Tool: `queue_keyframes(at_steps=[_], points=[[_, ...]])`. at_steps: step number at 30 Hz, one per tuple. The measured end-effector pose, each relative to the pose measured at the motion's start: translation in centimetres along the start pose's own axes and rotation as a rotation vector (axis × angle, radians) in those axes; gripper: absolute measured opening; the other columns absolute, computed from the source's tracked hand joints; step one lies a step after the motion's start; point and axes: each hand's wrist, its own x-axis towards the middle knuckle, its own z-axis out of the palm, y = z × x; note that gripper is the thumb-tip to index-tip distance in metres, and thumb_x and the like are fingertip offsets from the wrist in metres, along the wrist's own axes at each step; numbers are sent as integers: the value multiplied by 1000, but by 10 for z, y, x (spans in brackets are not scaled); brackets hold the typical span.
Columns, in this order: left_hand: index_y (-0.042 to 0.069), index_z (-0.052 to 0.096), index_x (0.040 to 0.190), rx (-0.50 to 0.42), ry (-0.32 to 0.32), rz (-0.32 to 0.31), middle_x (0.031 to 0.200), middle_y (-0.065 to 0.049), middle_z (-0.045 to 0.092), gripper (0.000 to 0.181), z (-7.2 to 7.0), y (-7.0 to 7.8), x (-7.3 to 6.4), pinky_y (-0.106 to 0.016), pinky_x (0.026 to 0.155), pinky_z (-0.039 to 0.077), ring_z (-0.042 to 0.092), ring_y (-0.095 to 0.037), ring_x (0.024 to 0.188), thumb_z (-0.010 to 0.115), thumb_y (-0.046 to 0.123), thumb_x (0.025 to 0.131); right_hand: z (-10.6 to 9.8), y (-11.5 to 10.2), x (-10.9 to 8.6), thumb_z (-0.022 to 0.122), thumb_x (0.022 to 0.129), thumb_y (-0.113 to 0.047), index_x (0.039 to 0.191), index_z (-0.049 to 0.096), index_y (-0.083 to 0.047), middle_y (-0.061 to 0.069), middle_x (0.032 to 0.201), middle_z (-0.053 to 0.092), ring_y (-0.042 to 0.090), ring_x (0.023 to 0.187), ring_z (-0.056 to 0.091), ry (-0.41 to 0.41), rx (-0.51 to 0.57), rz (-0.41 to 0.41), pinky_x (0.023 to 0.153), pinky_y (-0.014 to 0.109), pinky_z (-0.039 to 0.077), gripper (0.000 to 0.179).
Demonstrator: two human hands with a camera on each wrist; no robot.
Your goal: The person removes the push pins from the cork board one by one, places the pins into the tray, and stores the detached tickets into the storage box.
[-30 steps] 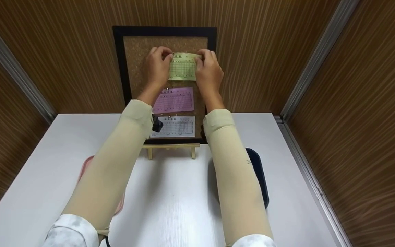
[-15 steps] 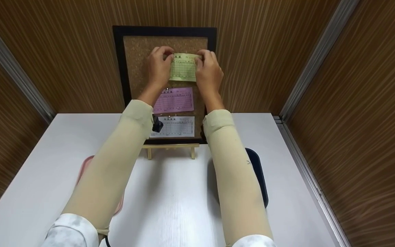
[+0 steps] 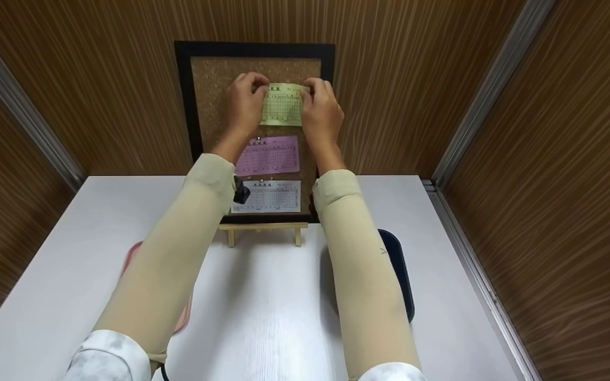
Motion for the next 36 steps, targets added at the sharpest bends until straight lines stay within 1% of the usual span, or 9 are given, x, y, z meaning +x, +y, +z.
queue_keyframes(at_steps=[3,7,11,15,18,21,28,33,36], points=[[1,72,108,22,4,1,108,-12,68,16,0,1,0,-26,91,49,64,-20,103,59,5,101,-1,0,0,59,103,-26,121,65,-13,0,113,61,11,101,56,-2,-9,-3,91,29,43,23],[4,72,111,103,-1,-12,110,-9,68,17,0,3,-1,-27,91,50,65,-19,104,60,11,102,-1,0,-1,59,103,-27,122,64,-14,-1,112,61,10,101,56,-5,-17,1,90,28,42,23],[7,72,112,159,-6,-27,110,-6,67,18,-3,2,-2,-29,90,50,65,-17,103,60,15,102,0,0,-2,58,103,-29,122,64,-15,-1,112,61,9,100,55,-14,-16,8,90,28,42,24],[8,72,112,166,-12,-31,110,-6,67,17,-5,1,-2,-29,90,50,65,-17,102,60,15,102,1,-1,-2,58,104,-29,121,64,-15,-1,111,60,8,98,54,-19,-12,5,90,29,42,24],[6,72,111,125,-24,-30,110,-8,66,18,-6,0,-1,-28,90,49,64,-18,103,58,13,103,2,-1,-1,58,104,-28,120,65,-13,0,110,61,9,98,55,-18,-5,-6,90,29,42,24],[6,71,113,126,-44,-36,111,-8,63,19,-6,0,-1,-28,90,49,63,-17,104,55,14,104,2,-1,0,59,103,-27,119,65,-12,1,110,62,10,98,56,-12,-2,-14,90,30,43,23],[10,69,115,233,-67,-39,114,-5,62,20,-8,1,-1,-30,92,49,63,-17,106,54,18,105,3,-2,0,59,103,-27,118,66,-12,2,111,62,12,99,57,0,4,-13,89,31,43,23],[9,68,114,260,-88,-44,112,-6,62,19,-8,2,1,-31,91,49,63,-18,104,55,17,104,3,-1,2,59,103,-28,119,66,-12,1,110,62,9,97,56,4,12,-20,88,28,43,23],[8,68,114,254,-101,-55,111,-6,62,18,-10,2,1,-32,89,49,63,-18,102,54,16,104,4,-1,3,59,103,-28,119,66,-12,0,110,62,7,97,55,4,25,-14,88,27,43,24]])
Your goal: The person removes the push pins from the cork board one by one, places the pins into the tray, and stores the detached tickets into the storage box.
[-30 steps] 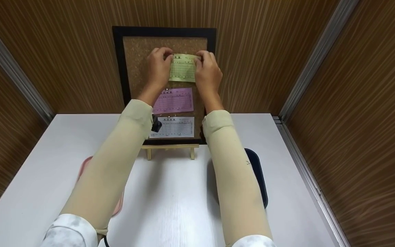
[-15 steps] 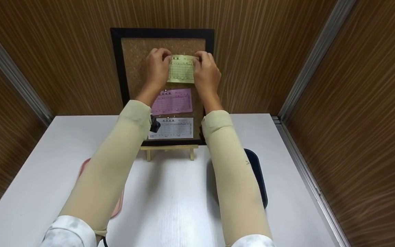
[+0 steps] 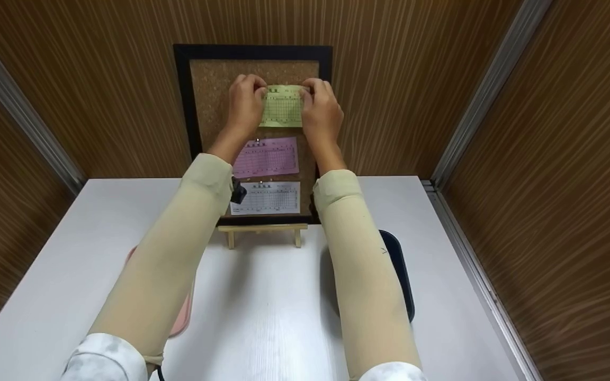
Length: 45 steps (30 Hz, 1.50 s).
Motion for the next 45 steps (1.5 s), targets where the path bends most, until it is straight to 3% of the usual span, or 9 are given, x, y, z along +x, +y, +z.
queue_keyframes(at_steps=[10,20,28,38,45], points=[[4,66,109,-218,-55,-30,109,-8,62,15,-10,-8,0,-26,88,46,57,-14,99,55,12,104,1,-2,0,59,103,-27,117,66,-10,0,109,62,8,97,55,-5,28,-5,88,28,43,24],[9,65,110,-299,-175,-71,109,-3,65,13,-20,-17,-6,-26,87,46,56,-10,98,54,13,105,1,-2,0,60,102,-27,118,66,-11,1,111,63,13,100,59,-19,-3,-15,88,32,44,23],[8,67,105,-415,-254,-101,105,-2,64,11,-26,-23,-7,-26,85,47,58,-11,96,57,12,103,0,-3,-1,60,103,-29,117,67,-14,-1,111,65,13,101,61,-26,-69,-18,91,37,44,22],[8,69,107,-482,-284,-145,105,-2,65,11,-32,-30,-14,-25,66,45,55,-16,83,60,12,101,4,-3,-5,60,103,-30,118,67,-15,-1,109,65,12,98,59,-30,-65,-28,89,34,43,22],[4,68,107,-583,-251,-103,100,-3,64,11,-39,-39,-32,-24,60,43,49,-12,65,61,11,101,4,3,-9,59,103,-29,116,66,-12,-1,106,62,8,93,55,-59,15,-28,84,25,42,22]])
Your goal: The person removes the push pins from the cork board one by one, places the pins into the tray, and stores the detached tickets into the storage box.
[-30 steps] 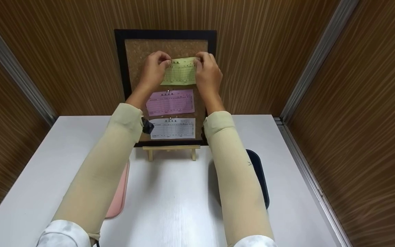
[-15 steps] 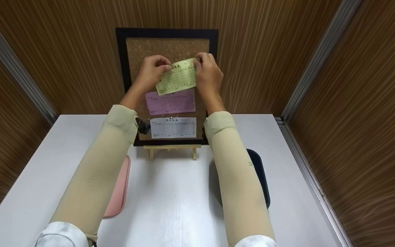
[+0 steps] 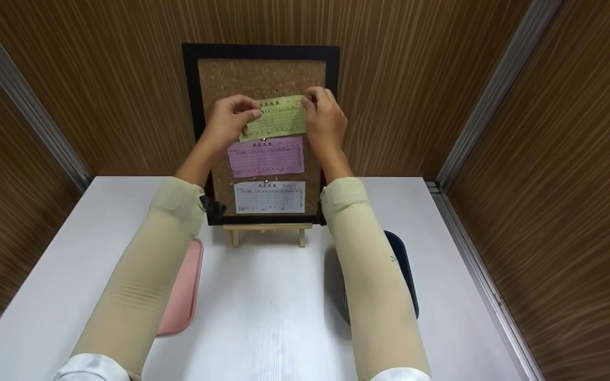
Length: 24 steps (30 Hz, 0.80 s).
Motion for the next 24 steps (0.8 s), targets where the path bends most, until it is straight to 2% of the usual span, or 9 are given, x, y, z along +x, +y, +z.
queue_keyframes(at_steps=[4,8,12,14,16,20,24], points=[[2,68,108,-55,19,21,98,-4,63,13,-5,-4,-17,-24,61,43,49,-10,65,62,10,100,-4,8,-4,60,102,-26,115,66,-9,-1,105,62,6,92,53,11,83,-14,81,21,41,22],[3,69,109,-65,50,17,98,-4,65,14,-11,-8,-37,-24,62,45,51,-11,68,63,12,100,-10,17,-10,62,101,-22,112,67,-6,3,103,64,7,89,55,48,160,-42,79,20,43,20],[4,68,107,-77,71,41,94,-3,65,13,-15,-17,-60,-24,62,46,53,-13,71,65,13,99,-23,26,-20,64,100,-18,109,68,-4,6,101,65,9,87,56,94,208,-42,76,20,44,18],[3,68,106,-94,78,60,89,-4,63,13,-18,-23,-73,-23,58,45,53,-14,68,66,12,98,-31,30,-26,65,99,-17,108,68,-3,7,100,66,9,86,56,121,240,-40,75,19,44,17],[0,67,107,-106,81,76,87,-10,61,14,-20,-30,-86,-23,56,44,53,-14,66,65,11,98,-40,30,-33,65,99,-13,107,68,0,11,100,66,11,86,56,155,268,-34,75,19,43,16],[1,67,108,-104,89,69,88,-17,60,18,-25,-47,-113,-23,54,43,51,-19,64,66,16,99,-56,41,-49,65,98,-12,108,67,1,9,100,66,12,88,59,200,320,-3,76,20,46,16],[8,68,107,-63,111,26,91,-10,62,15,-31,-65,-138,-24,57,45,52,-23,67,66,21,99,-69,55,-66,67,97,-11,109,67,2,3,98,64,12,88,60,255,353,46,77,21,47,18]])
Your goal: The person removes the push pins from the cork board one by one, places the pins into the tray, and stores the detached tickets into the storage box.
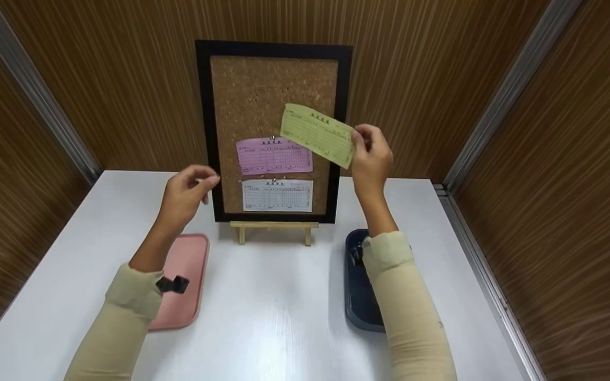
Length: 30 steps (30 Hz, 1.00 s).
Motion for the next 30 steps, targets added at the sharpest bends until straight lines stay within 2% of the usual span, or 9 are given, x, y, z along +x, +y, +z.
queue_keyframes(at_steps=[4,10,15,18,21,24,27,30], points=[[13,69,107,84,31,-57,95,-2,64,14,-10,-17,-23,-26,58,45,54,-18,66,67,23,99,-22,0,-18,66,97,-6,108,66,8,4,93,62,11,83,57,80,39,45,72,20,46,18],[13,71,111,144,68,-160,103,-2,68,19,-31,-40,-56,-26,58,47,57,-19,70,68,27,98,-56,2,-54,66,96,-6,108,66,6,3,87,61,13,72,54,171,74,144,61,20,45,17],[17,70,113,182,116,-263,107,1,68,20,-52,-58,-78,-28,58,45,58,-21,72,66,30,99,-81,8,-89,67,96,-5,108,67,3,4,88,62,14,73,54,219,85,211,61,18,45,15],[17,69,114,219,128,-294,107,0,67,20,-62,-69,-90,-28,59,44,57,-18,71,65,31,100,-97,14,-108,66,96,-5,109,67,3,4,90,63,14,74,54,256,76,263,62,17,46,15],[14,69,115,253,135,-301,108,-3,67,21,-68,-81,-99,-27,59,44,57,-17,69,64,29,100,-113,20,-126,67,96,-6,108,67,2,4,91,64,13,73,54,304,71,310,61,16,45,15],[14,69,115,283,151,-334,107,-4,68,21,-71,-91,-109,-26,56,44,56,-16,67,64,27,100,-126,25,-143,67,96,-7,108,67,0,3,92,64,12,73,53,339,53,365,61,15,45,14],[14,69,116,306,150,-382,109,-4,67,20,-73,-100,-119,-27,57,45,56,-15,68,63,25,100,-138,33,-160,66,96,-7,108,66,-4,1,93,62,11,74,54,356,6,430,61,15,45,13],[13,68,117,333,133,-399,112,-4,68,20,-74,-108,-126,-29,60,46,58,-17,71,62,24,101,-149,40,-175,66,97,-10,108,66,-9,-2,93,60,7,74,53,371,-65,498,61,13,44,11]])
